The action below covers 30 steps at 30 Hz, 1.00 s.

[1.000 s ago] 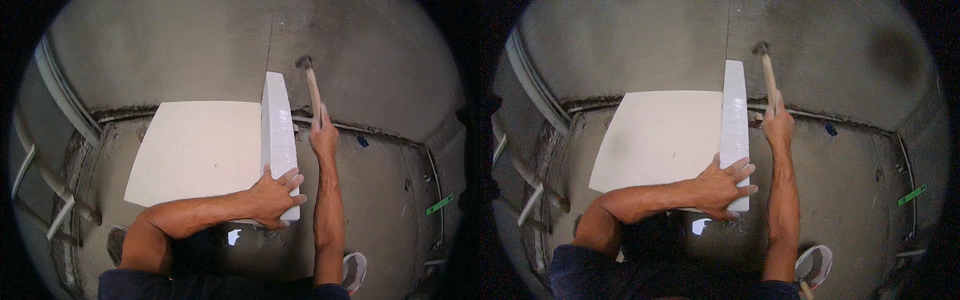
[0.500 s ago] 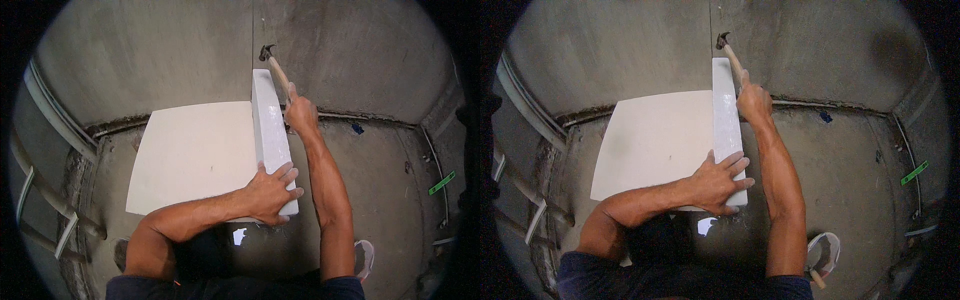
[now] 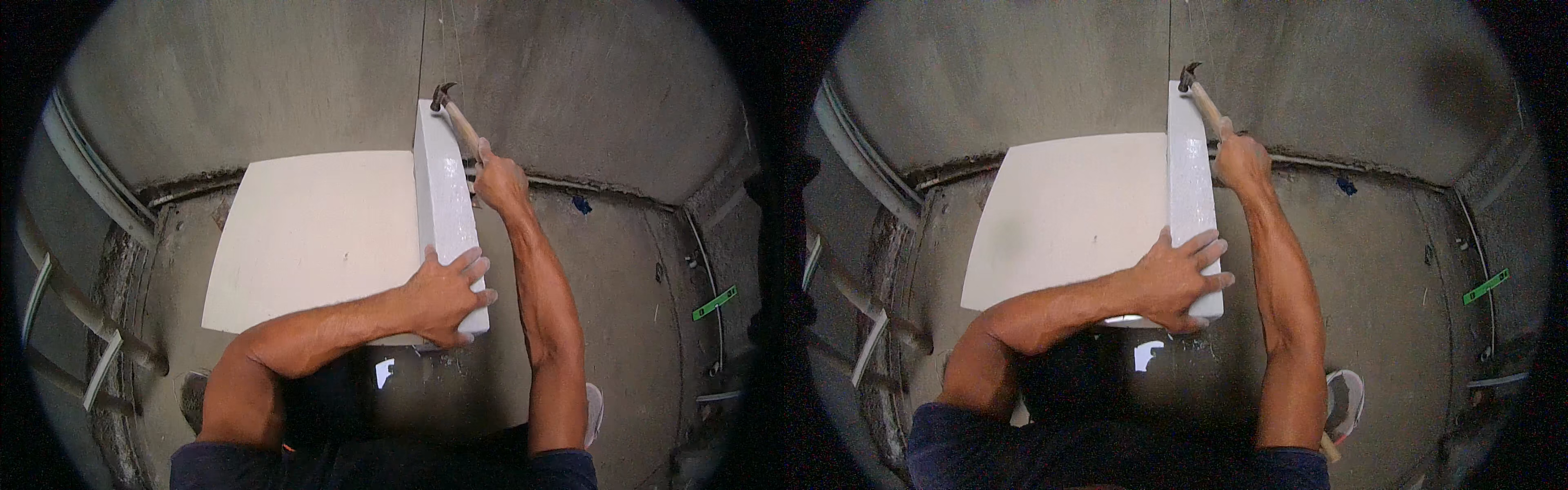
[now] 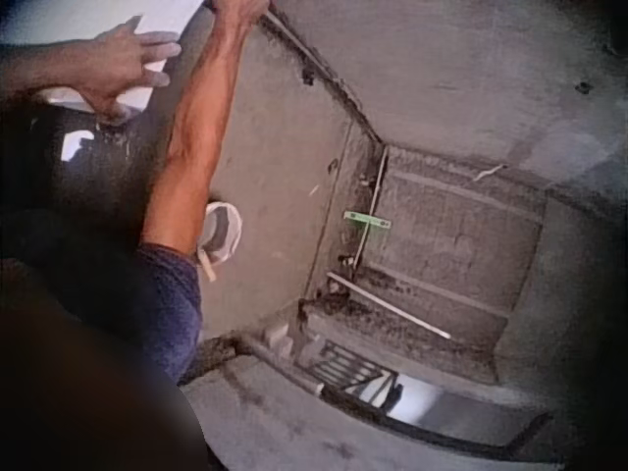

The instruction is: The person applies cement to white ceramic tiles with a trowel, positions them against a wall, and taps them into place with a hammer. Another person measures the wall with a tape measure while the person continues applying mortar and adjusting tiles.

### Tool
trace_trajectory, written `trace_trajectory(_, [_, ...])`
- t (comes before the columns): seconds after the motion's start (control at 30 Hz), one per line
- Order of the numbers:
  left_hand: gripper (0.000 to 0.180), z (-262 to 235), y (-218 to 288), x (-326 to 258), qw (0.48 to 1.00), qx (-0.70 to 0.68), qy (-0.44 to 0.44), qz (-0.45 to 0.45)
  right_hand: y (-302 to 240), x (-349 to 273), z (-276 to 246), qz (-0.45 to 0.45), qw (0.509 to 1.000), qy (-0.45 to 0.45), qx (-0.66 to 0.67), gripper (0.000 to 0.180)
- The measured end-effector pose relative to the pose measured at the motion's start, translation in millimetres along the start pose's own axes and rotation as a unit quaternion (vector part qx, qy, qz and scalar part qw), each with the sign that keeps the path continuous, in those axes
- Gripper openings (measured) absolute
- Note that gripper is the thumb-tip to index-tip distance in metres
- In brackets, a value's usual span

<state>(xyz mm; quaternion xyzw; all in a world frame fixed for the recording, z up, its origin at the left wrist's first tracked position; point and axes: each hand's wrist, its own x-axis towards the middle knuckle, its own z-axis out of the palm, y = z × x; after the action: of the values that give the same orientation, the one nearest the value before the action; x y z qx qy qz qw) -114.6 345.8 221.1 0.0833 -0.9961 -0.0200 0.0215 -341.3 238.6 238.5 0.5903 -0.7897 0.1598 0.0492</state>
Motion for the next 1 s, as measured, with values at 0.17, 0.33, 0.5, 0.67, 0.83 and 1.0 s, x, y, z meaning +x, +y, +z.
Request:
trace_trajectory(0.17, [0.08, 0, 1, -1, 1.0, -0.002, 0.001, -0.008, 8, -18, -10, -0.005, 1.0, 0.01, 0.009, 0.049])
trace_trajectory(0.33, [0.094, 10, -6, -2, 1.0, -0.005, 0.003, -0.001, 47, -78, -18, -0.014, 0.973, 0.185, 0.134, 0.056])
trace_trajectory(0.5, [0.106, 9, -18, -13, 0.998, -0.057, 0.013, 0.021, 91, -146, -39, 0.019, 0.951, 0.258, 0.171, 0.049])
trace_trajectory(0.67, [0.117, 0, -29, -15, 0.997, -0.041, -0.018, 0.059, 107, -206, -46, 0.115, 0.935, 0.065, 0.33, 0.035])
trace_trajectory(0.83, [0.124, -2, -25, -9, 0.997, -0.007, -0.043, 0.063, 119, -267, -20, 0.117, 0.956, 0.077, 0.258, 0.036])
trace_trajectory(1.0, [0.119, -3, -23, -6, 0.997, -0.008, -0.057, 0.045, 157, -307, -4, 0.048, 0.971, 0.057, 0.225, 0.026])
